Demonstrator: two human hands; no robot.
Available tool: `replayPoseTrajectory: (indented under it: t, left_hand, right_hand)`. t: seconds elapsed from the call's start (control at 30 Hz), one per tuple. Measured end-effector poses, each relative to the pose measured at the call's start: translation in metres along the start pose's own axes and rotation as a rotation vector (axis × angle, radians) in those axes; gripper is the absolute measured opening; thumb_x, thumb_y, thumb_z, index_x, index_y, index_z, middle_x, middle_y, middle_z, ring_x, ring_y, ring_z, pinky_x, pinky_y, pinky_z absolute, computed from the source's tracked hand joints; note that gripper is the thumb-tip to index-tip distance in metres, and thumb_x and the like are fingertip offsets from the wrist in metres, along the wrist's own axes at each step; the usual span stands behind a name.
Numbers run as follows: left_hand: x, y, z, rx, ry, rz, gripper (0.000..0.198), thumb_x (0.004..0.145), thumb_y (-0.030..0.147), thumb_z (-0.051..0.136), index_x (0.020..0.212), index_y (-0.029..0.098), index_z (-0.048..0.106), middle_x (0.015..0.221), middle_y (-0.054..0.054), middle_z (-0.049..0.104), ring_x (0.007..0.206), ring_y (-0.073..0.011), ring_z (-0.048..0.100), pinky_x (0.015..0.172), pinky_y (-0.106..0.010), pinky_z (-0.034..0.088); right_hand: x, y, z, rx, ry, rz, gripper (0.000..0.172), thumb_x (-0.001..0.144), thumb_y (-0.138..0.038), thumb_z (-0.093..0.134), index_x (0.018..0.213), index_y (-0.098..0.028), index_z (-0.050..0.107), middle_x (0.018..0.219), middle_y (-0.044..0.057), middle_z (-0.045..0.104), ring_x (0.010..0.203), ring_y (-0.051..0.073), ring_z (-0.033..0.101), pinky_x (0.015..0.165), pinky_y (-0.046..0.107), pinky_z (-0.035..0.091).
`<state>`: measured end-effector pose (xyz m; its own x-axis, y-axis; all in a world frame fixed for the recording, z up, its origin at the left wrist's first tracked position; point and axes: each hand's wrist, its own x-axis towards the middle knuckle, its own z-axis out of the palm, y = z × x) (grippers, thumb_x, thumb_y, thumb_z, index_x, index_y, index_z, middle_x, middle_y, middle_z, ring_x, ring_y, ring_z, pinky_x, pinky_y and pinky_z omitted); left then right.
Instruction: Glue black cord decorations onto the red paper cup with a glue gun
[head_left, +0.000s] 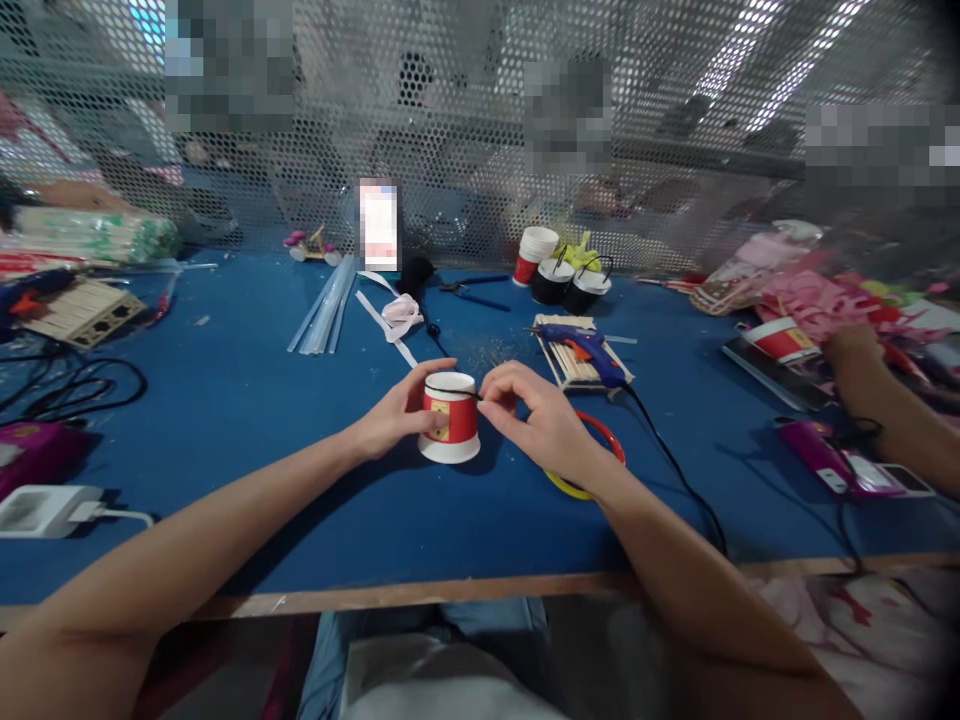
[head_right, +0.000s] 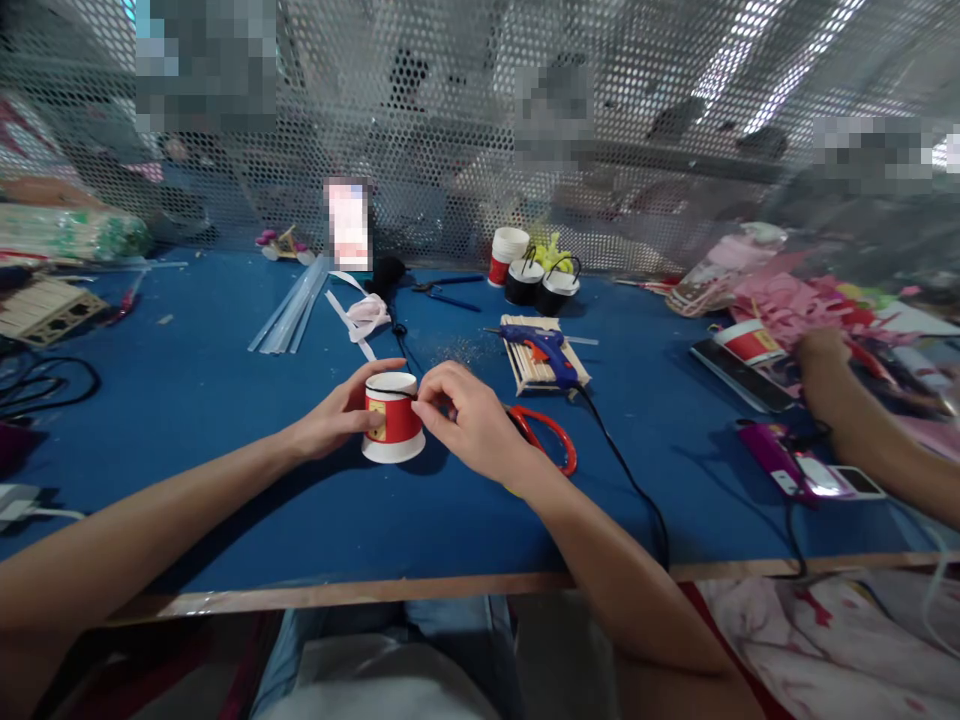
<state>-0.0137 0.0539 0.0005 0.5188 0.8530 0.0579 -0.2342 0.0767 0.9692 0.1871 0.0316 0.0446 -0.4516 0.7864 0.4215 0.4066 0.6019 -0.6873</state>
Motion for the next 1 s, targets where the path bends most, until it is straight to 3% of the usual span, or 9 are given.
replayPoseTrajectory:
  t: [0.17, 0.6, 1.0]
  left_hand:
    - [0.0001, 0.0004, -0.0007, -0.024, 0.015, -0.019, 0.07, 0.062, 0.022, 0.071, 0.126, 0.022, 0.041, 0.115, -0.008, 0.057, 0.1, -0.0234, 0.056, 0.089, -0.038, 0.042]
    - [-0.0004, 0.0015, 0.0009, -0.023, -0.034, -0.027, 0.073, 0.06, 0.021, 0.073, 0.125, 0.022, 0.041, 0.107, -0.007, 0.06, 0.093, -0.0218, 0.058, 0.083, -0.035, 0.044]
    - [-0.0019, 0.0035, 0.0024, 0.026, -0.06, -0.035, 0.076, 0.059, 0.024, 0.074, 0.127, 0.021, 0.04, 0.104, -0.007, 0.061, 0.092, -0.022, 0.058, 0.082, -0.034, 0.044]
  right_hand:
    - [-0.0052, -0.0002, -0.0006, 0.078, -0.014, 0.159, 0.01, 0.086, -0.029, 0.049, 0.081, -0.02, 0.05, 0.075, 0.0, 0.057, 0.066, 0.011, 0.053, 0.059, 0.025, 0.042]
    - [-0.0031, 0.0029, -0.0003, -0.033, 0.059, 0.138, 0.006, 0.082, -0.024, 0.053, 0.077, -0.02, 0.055, 0.069, -0.002, 0.056, 0.059, 0.009, 0.048, 0.054, 0.022, 0.039]
    - [-0.0028, 0.0034, -0.0011, -0.017, 0.039, 0.154, 0.007, 0.083, -0.024, 0.051, 0.078, -0.02, 0.054, 0.069, -0.001, 0.055, 0.061, 0.01, 0.048, 0.055, 0.022, 0.039]
